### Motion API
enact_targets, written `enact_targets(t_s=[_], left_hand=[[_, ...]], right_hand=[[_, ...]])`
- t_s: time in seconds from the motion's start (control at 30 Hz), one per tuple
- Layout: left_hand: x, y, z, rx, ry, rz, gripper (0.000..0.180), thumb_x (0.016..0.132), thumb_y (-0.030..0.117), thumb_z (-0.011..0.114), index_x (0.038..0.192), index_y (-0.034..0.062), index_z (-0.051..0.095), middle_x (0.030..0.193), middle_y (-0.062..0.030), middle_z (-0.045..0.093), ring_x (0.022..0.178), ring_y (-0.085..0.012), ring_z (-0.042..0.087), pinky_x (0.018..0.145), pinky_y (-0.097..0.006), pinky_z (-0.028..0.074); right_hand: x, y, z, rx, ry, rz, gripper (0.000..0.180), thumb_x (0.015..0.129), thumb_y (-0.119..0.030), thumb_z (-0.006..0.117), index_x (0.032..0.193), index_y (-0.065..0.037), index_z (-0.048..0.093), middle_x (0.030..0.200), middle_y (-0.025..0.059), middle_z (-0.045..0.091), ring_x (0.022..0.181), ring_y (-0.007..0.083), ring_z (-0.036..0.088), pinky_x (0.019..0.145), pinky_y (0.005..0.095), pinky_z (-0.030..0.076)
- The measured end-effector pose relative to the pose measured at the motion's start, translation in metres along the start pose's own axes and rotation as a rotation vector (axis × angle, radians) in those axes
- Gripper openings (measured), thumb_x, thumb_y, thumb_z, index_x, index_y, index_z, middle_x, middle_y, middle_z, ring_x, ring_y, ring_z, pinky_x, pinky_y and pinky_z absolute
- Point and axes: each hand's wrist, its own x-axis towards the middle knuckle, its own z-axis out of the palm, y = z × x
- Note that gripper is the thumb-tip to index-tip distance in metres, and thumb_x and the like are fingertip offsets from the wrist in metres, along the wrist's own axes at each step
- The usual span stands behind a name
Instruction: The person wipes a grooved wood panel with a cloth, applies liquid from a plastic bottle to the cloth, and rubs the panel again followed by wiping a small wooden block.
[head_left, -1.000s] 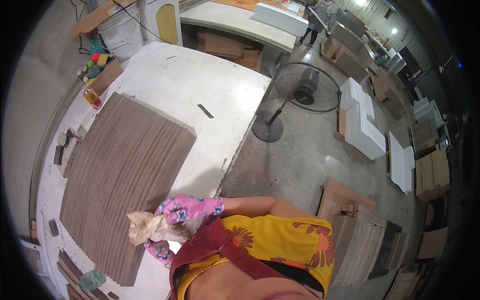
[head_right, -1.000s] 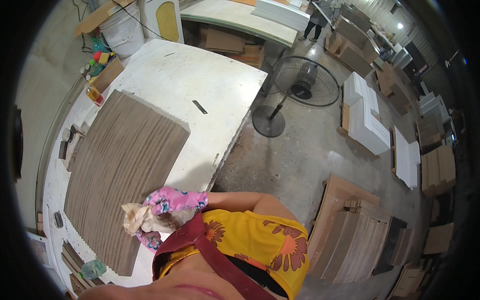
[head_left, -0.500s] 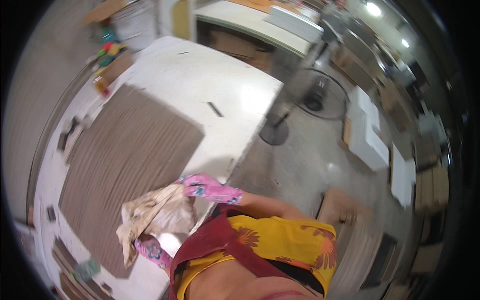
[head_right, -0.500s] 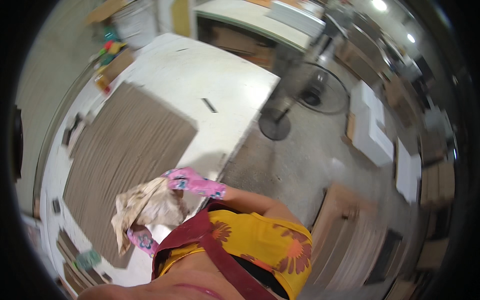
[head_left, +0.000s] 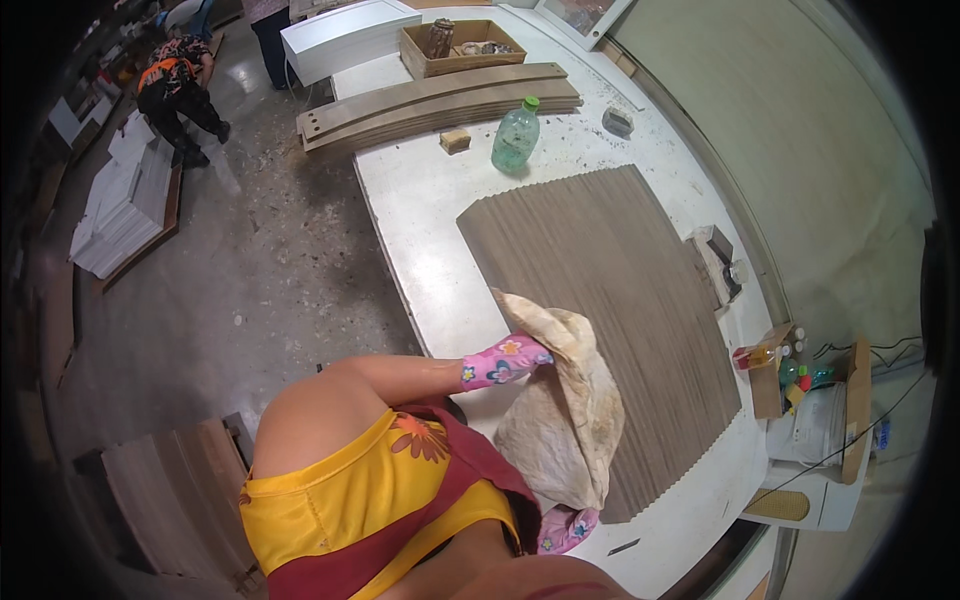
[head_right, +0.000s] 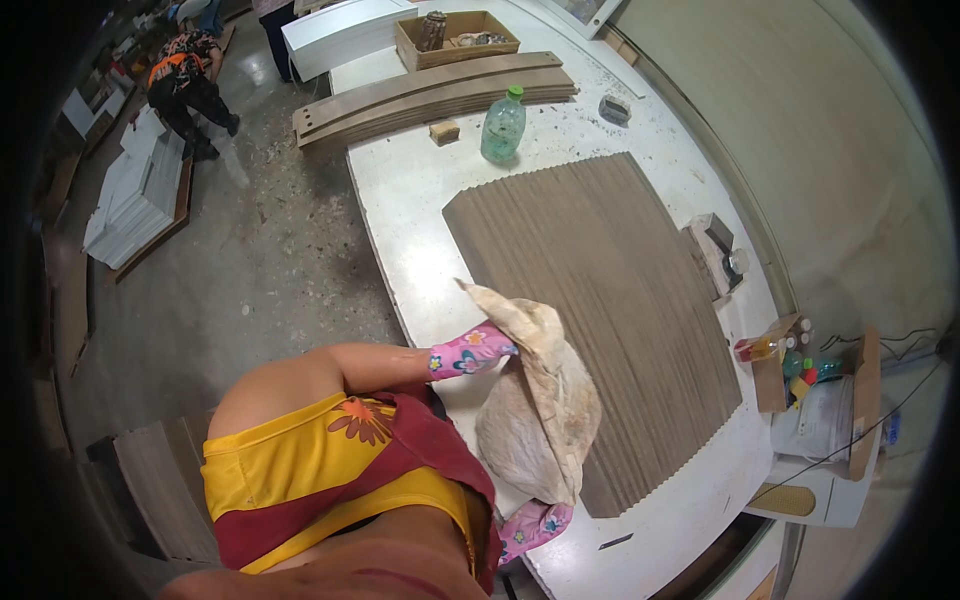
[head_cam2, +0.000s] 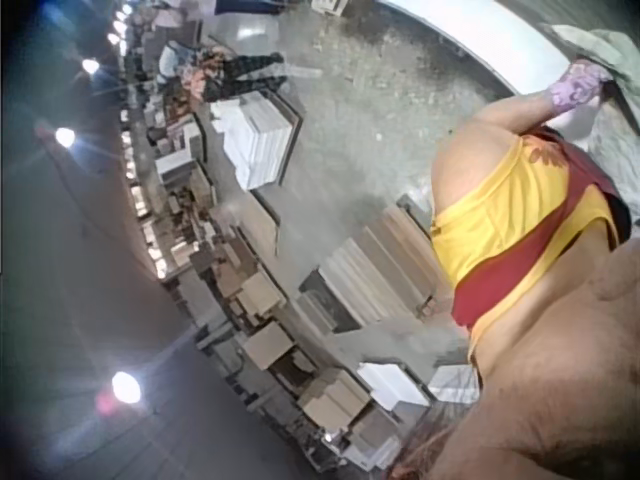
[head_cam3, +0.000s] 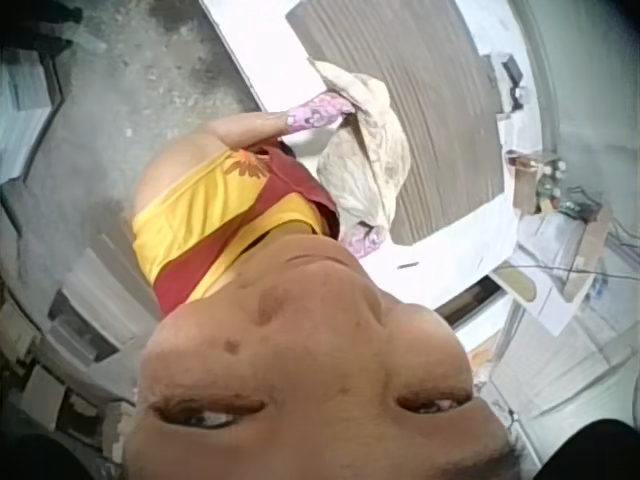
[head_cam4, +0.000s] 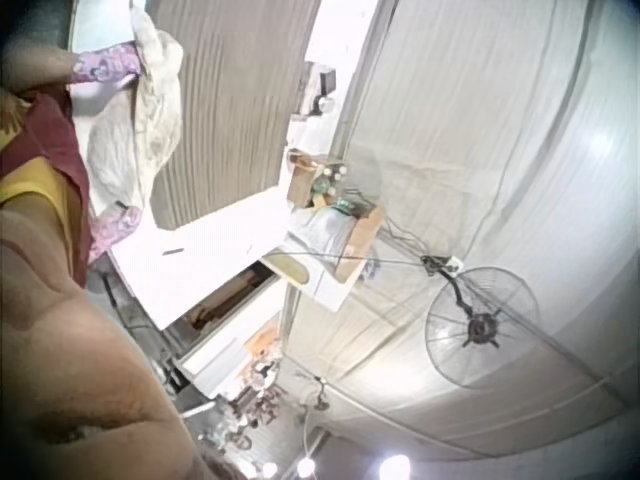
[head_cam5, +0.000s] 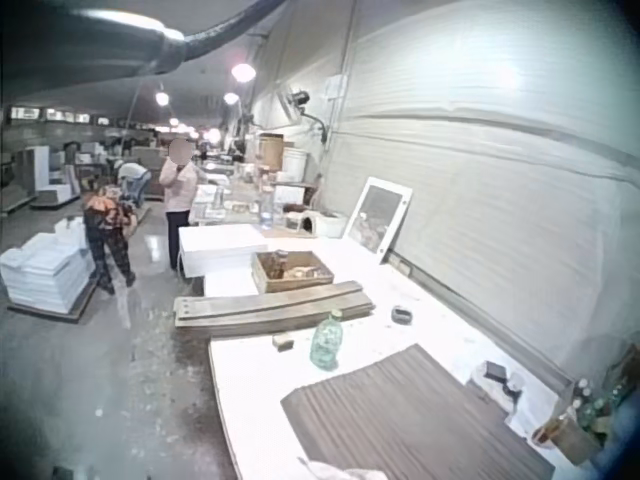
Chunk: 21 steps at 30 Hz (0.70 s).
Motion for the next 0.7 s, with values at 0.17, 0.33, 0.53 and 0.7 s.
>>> enact_targets(t_s=[0.17, 0.33, 0.53, 0.7], left_hand=[[-0.001, 0.007, -0.003, -0.162, 0.020, -0.150, 0.024, 0.096, 0.019, 0.048, 0.109, 0.0032, 0.059, 0.106, -0.0106, 0.061, 0.098, -0.0205, 0.058, 0.084, -0.032, 0.048], [0.010, 0.017, 0.000, -0.737, 0.370, -0.083, 0.026, 0.093, 0.019, 0.054, 0.115, 0.0037, 0.056, 0.109, -0.0069, 0.061, 0.098, -0.0160, 0.058, 0.086, -0.031, 0.047], [-0.007, 0.005, -0.022, -0.529, 0.401, -0.506, 0.039, 0.085, 0.020, 0.066, 0.120, 0.0047, 0.054, 0.113, -0.0051, 0.061, 0.093, -0.0128, 0.057, 0.083, -0.030, 0.048], [0.011, 0.045, -0.023, -0.292, 0.403, -0.496, 0.047, 0.084, 0.016, 0.066, 0.126, 0.0053, 0.050, 0.122, -0.0065, 0.058, 0.106, -0.0154, 0.055, 0.093, -0.028, 0.043]], right_hand=[[0.033, 0.076, -0.041, -0.084, -0.093, -0.675, 0.034, 0.098, -0.023, 0.047, 0.114, 0.005, 0.054, 0.110, 0.0146, 0.059, 0.100, 0.0210, 0.056, 0.092, 0.0331, 0.043], [0.077, 0.044, -0.014, -0.009, 0.020, -0.344, 0.035, 0.098, -0.025, 0.046, 0.116, 0.005, 0.053, 0.114, 0.0156, 0.058, 0.103, 0.0223, 0.055, 0.096, 0.0346, 0.042], [0.099, -0.014, 0.026, 0.061, 0.028, -0.082, 0.034, 0.098, -0.024, 0.047, 0.116, 0.004, 0.053, 0.115, 0.0158, 0.058, 0.104, 0.0226, 0.055, 0.096, 0.0350, 0.042], [0.101, -0.030, 0.024, 0.044, 0.067, -0.077, 0.033, 0.098, -0.024, 0.047, 0.116, 0.003, 0.053, 0.115, 0.0159, 0.058, 0.105, 0.0229, 0.055, 0.096, 0.0354, 0.042]])
